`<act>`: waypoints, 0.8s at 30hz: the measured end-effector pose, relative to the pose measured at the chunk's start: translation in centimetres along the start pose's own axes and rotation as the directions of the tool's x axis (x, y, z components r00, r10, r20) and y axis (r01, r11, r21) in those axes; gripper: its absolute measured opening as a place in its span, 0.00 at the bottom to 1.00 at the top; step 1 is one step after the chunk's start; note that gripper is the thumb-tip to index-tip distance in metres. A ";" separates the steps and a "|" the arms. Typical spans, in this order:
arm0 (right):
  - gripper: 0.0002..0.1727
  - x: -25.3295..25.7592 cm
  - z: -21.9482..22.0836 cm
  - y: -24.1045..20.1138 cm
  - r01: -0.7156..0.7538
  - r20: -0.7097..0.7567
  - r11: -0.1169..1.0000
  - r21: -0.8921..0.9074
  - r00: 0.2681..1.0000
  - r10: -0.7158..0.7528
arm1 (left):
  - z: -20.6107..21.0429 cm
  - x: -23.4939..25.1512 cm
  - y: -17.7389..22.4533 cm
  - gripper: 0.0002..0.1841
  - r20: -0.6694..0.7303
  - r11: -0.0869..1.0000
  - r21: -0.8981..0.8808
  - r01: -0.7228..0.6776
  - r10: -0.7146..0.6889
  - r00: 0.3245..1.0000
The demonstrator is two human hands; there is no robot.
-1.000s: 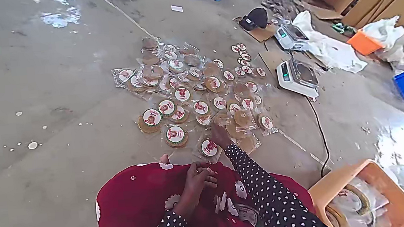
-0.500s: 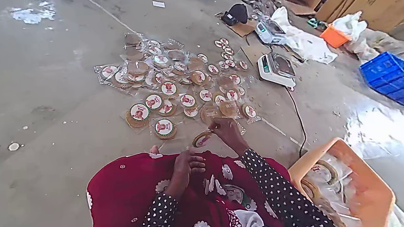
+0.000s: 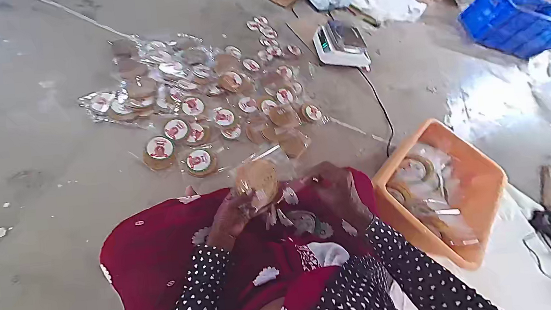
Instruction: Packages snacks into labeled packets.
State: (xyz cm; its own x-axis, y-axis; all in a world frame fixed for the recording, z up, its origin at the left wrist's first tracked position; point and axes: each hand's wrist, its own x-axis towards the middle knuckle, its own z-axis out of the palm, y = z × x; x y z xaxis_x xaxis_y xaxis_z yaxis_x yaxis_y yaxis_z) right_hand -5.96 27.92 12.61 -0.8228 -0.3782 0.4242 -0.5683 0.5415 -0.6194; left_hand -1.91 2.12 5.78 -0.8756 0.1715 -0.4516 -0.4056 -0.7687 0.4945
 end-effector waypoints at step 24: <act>0.10 -7.0 -2.7 1.6 -0.476 0.172 0.863 -0.171 0.848 0.502 | 0.4 0.3 -0.7 0.11 -0.099 0.991 0.107 -0.079 0.090 0.991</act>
State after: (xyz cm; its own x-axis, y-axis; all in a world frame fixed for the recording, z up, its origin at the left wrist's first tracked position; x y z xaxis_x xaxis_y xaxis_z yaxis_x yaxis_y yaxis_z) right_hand -1.12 33.42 10.42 -0.9819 -0.1778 -0.0648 -0.0994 0.7759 -0.6230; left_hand -1.95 2.96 5.60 -0.8780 0.0396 -0.4770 -0.3607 -0.7098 0.6051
